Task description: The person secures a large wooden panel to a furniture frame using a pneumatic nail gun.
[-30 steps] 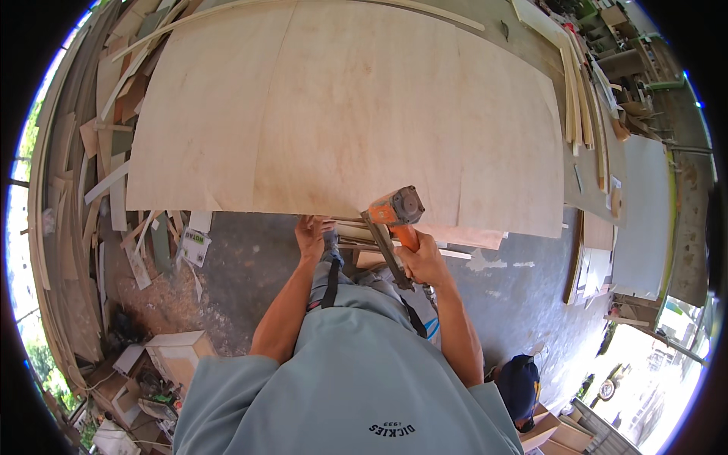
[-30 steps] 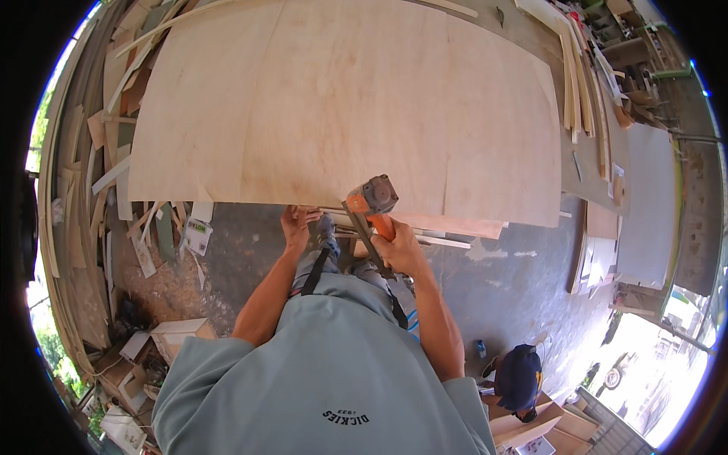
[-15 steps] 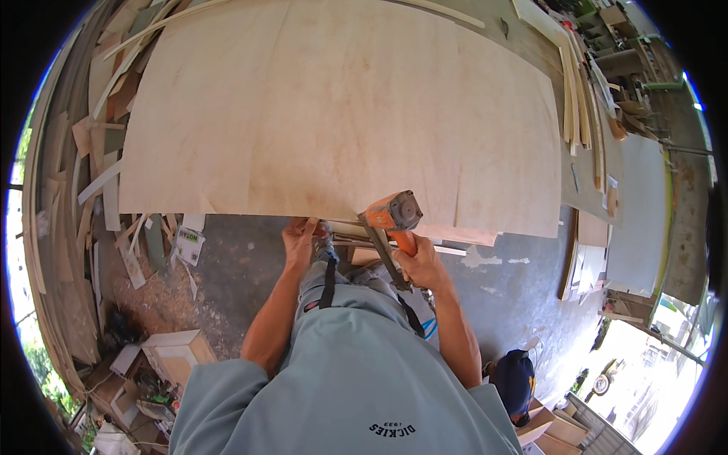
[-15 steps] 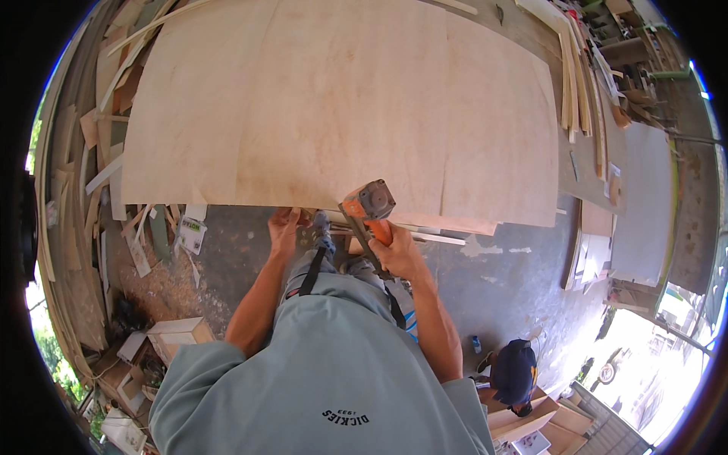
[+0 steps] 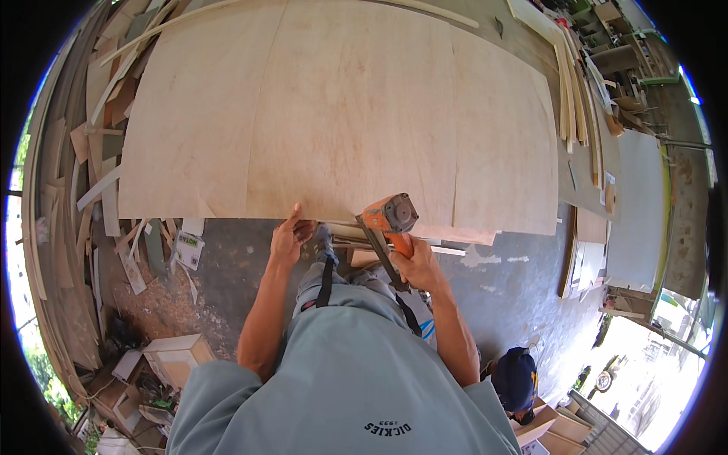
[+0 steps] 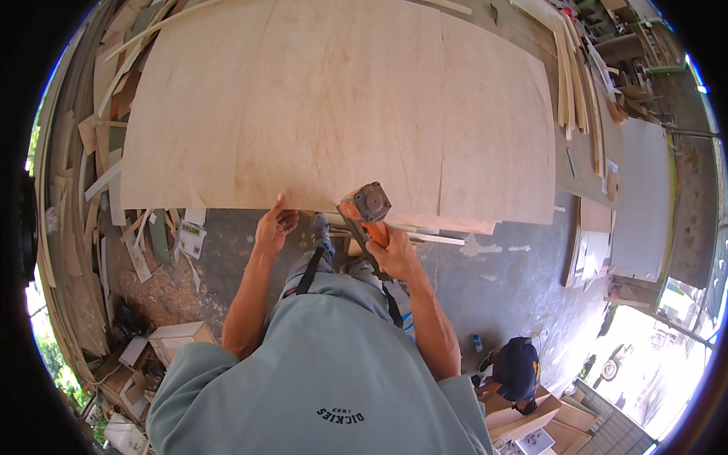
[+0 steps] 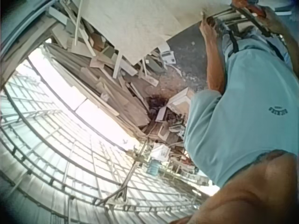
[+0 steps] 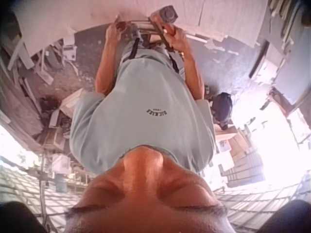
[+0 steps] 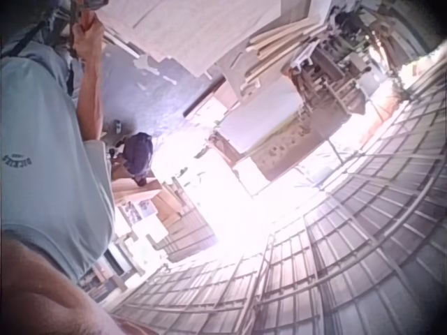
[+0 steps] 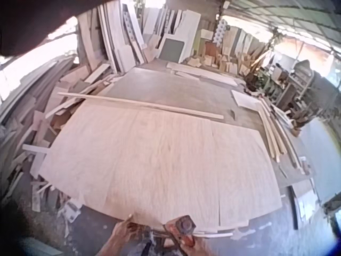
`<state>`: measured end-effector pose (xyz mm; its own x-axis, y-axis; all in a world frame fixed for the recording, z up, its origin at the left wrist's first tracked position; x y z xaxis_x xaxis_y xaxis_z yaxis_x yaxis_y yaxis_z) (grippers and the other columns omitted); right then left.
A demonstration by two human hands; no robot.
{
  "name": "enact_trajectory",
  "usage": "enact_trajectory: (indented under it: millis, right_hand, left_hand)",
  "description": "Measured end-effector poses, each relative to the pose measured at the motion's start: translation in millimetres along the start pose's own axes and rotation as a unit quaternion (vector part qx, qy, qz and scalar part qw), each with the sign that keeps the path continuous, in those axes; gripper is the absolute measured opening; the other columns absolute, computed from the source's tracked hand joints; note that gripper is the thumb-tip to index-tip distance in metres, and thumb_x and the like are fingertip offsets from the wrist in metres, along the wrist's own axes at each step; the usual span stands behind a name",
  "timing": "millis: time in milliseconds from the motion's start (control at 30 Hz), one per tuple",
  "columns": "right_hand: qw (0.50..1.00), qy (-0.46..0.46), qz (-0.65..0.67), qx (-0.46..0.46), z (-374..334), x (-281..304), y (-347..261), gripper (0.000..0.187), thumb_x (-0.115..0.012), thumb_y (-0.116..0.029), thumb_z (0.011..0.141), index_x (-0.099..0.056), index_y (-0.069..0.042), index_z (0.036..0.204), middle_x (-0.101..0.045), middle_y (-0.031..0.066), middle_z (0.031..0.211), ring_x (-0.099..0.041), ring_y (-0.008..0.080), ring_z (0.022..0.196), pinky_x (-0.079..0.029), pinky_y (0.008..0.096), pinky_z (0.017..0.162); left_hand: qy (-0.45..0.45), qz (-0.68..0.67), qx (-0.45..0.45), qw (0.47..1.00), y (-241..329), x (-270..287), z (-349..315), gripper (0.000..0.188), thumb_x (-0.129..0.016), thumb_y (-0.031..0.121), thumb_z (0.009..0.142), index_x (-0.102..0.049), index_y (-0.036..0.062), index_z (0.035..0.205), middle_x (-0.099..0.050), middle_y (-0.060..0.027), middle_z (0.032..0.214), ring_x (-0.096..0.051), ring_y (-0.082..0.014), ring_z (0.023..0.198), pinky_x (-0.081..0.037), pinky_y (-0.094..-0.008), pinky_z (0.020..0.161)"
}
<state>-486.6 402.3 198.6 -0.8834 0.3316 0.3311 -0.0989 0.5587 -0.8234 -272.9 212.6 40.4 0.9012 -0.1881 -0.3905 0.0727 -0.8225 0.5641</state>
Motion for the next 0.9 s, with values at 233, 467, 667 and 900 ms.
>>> enact_trajectory:
  millis: [233, 467, 667, 900]
  right_hand:
    - [1.0, -0.019, -0.006, -0.005, 1, -3, -4, 0.027, -0.062, -0.016, 0.082, -0.061, 0.005, 0.1, -0.052, 0.0096, 0.057, -0.052, 0.0176, 0.048, -0.042, 0.0359, 0.05]
    - [0.999, -0.009, -0.026, 0.02, 2, -1, -3, 0.026, -0.062, -0.016, 0.082, -0.061, 0.005, 0.099, -0.052, 0.0109, 0.059, -0.054, 0.0193, 0.053, -0.043, 0.0368, 0.054]
    - [0.999, -0.023, -0.031, 0.006, 1, -1, -7, 0.028, -0.063, -0.014, 0.082, -0.06, 0.004, 0.102, -0.056, 0.0141, 0.068, -0.056, 0.0239, 0.064, -0.045, 0.038, 0.064]
    - [0.996, -0.092, -0.016, -0.003, 12, -28, -24, 0.03, -0.063, -0.014, 0.082, -0.06, 0.003, 0.107, -0.061, 0.0168, 0.078, -0.059, 0.0267, 0.074, -0.047, 0.0392, 0.072]
  left_hand:
    - [0.009, 0.019, 0.001, 1.0, 1, 0, 1, 0.045, -0.076, 0.048, 0.082, -0.066, 0.0041, 0.088, -0.065, -0.0053, 0.077, -0.063, -0.0157, 0.07, -0.051, -0.0309, 0.065]
    - [-0.004, 0.013, 0.001, 1.0, 0, -4, 0, 0.048, -0.077, 0.048, 0.081, -0.065, 0.0033, 0.091, -0.064, -0.0054, 0.078, -0.062, -0.0163, 0.07, -0.052, -0.032, 0.065]
    - [0.048, 0.011, -0.044, 0.998, 9, 4, -4, 0.045, -0.079, 0.045, 0.081, -0.065, 0.0044, 0.094, -0.063, -0.0047, 0.078, -0.062, -0.0161, 0.07, -0.051, -0.0321, 0.067]
    - [0.125, -0.018, -0.131, 0.983, 33, 36, -14, 0.038, -0.079, 0.038, 0.082, -0.065, 0.0056, 0.096, -0.063, -0.0034, 0.08, -0.061, -0.0147, 0.073, -0.049, -0.0305, 0.07]
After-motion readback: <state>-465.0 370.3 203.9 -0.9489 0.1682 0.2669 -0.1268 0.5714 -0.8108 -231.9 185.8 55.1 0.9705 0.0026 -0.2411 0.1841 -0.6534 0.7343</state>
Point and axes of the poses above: each hand's wrist, its own z-axis towards the middle knuckle, its own x-axis out of the back of the hand, y = z × x, the point moved 8 cm from there along z, towards the middle knuckle
